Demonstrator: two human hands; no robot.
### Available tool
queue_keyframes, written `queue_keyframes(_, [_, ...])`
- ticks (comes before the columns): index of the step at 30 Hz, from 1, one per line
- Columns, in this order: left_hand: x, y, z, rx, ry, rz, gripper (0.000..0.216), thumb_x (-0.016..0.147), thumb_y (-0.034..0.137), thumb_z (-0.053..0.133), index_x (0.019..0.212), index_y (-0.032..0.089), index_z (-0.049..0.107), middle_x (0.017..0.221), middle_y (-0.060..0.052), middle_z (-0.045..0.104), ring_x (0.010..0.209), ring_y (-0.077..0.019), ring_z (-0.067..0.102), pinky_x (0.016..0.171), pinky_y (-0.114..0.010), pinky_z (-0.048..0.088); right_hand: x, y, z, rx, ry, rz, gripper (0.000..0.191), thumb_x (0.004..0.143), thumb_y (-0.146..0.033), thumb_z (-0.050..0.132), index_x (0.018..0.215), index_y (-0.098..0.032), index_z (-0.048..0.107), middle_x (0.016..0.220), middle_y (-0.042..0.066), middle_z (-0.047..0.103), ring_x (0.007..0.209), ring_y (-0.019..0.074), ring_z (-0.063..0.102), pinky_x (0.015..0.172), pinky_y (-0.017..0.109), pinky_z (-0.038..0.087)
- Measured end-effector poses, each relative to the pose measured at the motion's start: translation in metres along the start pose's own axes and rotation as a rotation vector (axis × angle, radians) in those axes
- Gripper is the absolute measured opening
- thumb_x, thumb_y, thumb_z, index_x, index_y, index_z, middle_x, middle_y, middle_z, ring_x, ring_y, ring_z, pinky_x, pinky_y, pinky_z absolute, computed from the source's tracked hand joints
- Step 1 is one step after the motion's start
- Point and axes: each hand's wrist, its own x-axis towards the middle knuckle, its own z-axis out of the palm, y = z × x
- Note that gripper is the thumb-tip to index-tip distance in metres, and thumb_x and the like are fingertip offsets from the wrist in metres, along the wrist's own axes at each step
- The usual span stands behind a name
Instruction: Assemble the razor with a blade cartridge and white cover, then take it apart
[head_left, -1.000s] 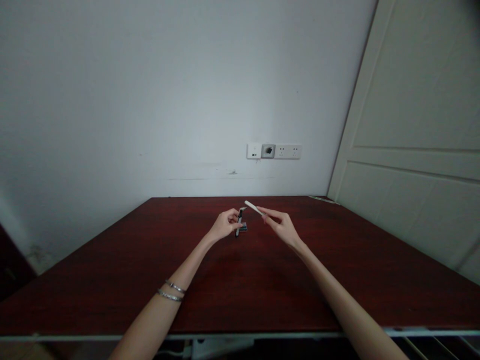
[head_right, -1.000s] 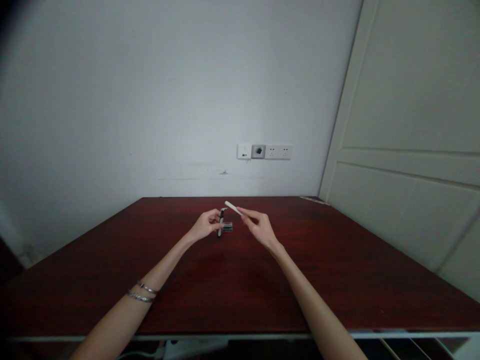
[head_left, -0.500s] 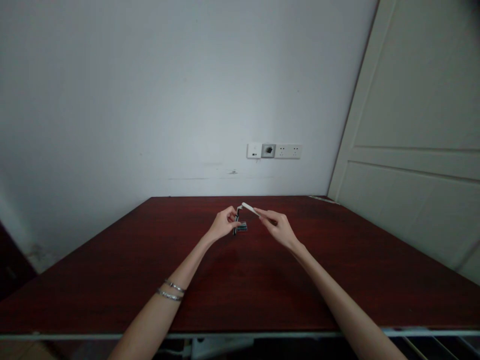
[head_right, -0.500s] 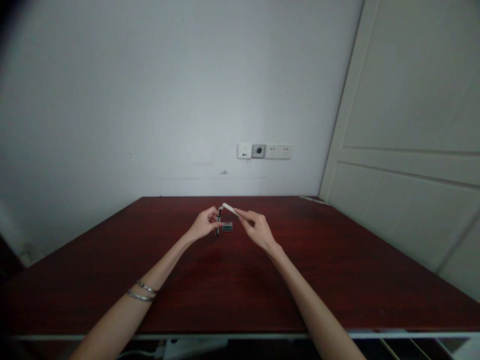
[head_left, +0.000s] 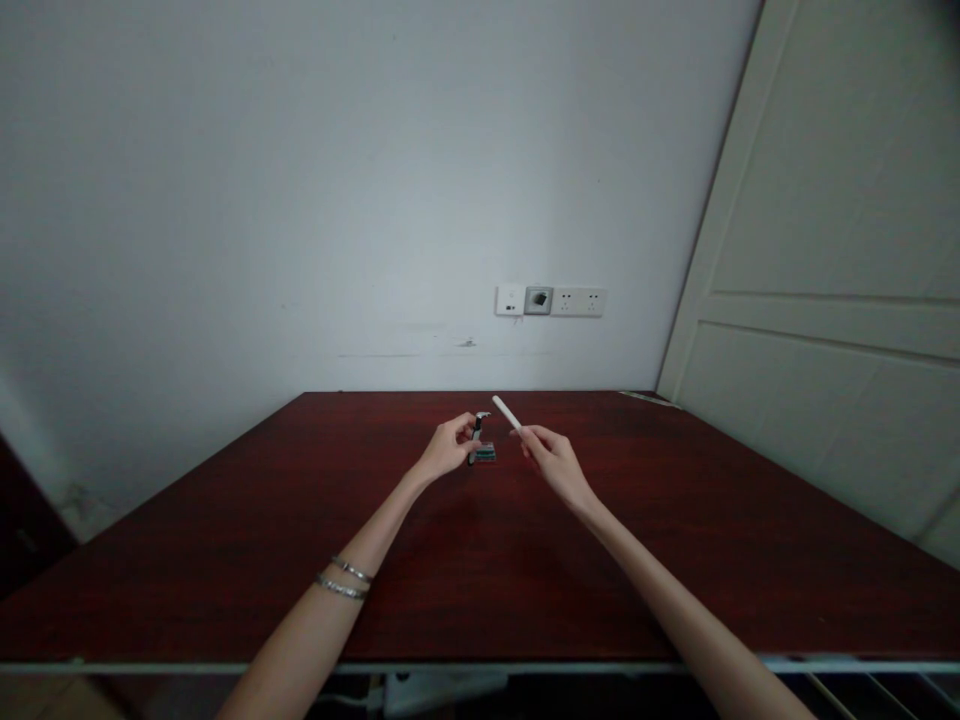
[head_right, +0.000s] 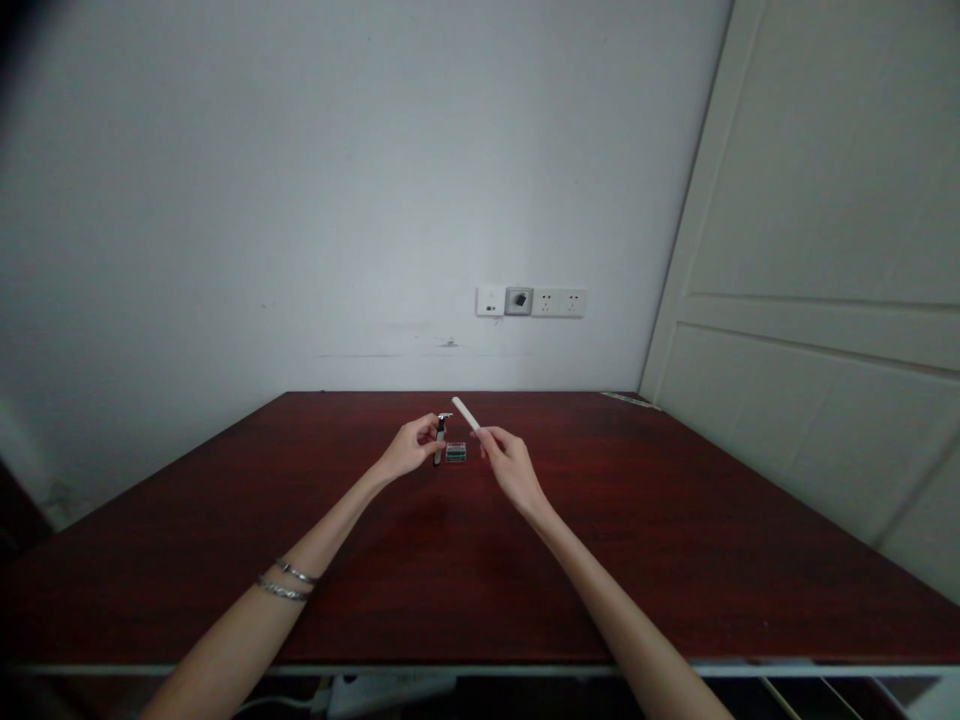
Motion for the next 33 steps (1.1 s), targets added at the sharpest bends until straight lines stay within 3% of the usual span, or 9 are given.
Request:
queue_keyframes(3, [0.000,-0.001,0.000,0.014,0.005,0.024,0.013,0.067,0.015,0.060,0.076,0.014,0.052,0.066,0.004,0.048,0.060,-0.0087,0.046,0.058,-0.020,0.038,-0.002,-0.001,0.014,0.218,-0.107,0.158,0.033,0.076,-0.050,0.051,0.076,-0.017,0.056,0.052,-0.006,0.040,0.037,0.0052,0.033,0.032,0.018,0.022])
queue_keyframes(7, [0.000,-0.004,0.001,0.012,0.003,0.036,0.014,0.068,0.016,0.061,0.080,0.014,0.054,0.066,0.003,0.048,0.060,-0.0091,0.046,0.058,-0.021,0.038,-0.008,0.001,0.031,0.341,-0.177,0.212,0.034,0.076,-0.052,0.051,0.074,-0.018,0.048,0.051,-0.009,0.037,0.034,0.0030,0.028,0.029,0.014,0.018])
queue_keyframes(12, [-0.001,-0.006,0.004,0.008,-0.019,0.015,0.016,0.069,0.014,0.059,0.084,0.014,0.055,0.063,0.004,0.047,0.058,-0.0087,0.045,0.056,-0.020,0.037,-0.024,0.007,0.044,0.386,-0.124,0.239,0.035,0.078,-0.054,0.047,0.075,-0.019,0.044,0.048,-0.010,0.033,0.033,0.0024,0.024,0.029,0.013,0.018])
queue_keyframes(18, [-0.004,0.002,0.010,-0.047,-0.047,0.028,0.014,0.069,0.014,0.059,0.082,0.014,0.054,0.064,0.004,0.047,0.058,-0.0085,0.045,0.056,-0.020,0.038,-0.021,0.005,0.045,0.484,-0.059,0.252,0.037,0.075,-0.057,0.050,0.076,-0.020,0.041,0.047,-0.012,0.029,0.032,0.0015,0.019,0.029,0.013,0.014])
queue_keyframes(33, [-0.004,0.006,0.009,-0.114,-0.064,-0.031,0.019,0.069,0.015,0.061,0.087,0.013,0.055,0.065,0.003,0.049,0.059,-0.0087,0.047,0.055,-0.020,0.040,-0.031,0.000,0.058,0.552,-0.073,0.314,0.039,0.073,-0.058,0.051,0.075,-0.021,0.039,0.047,-0.012,0.028,0.033,0.0017,0.018,0.029,0.013,0.013])
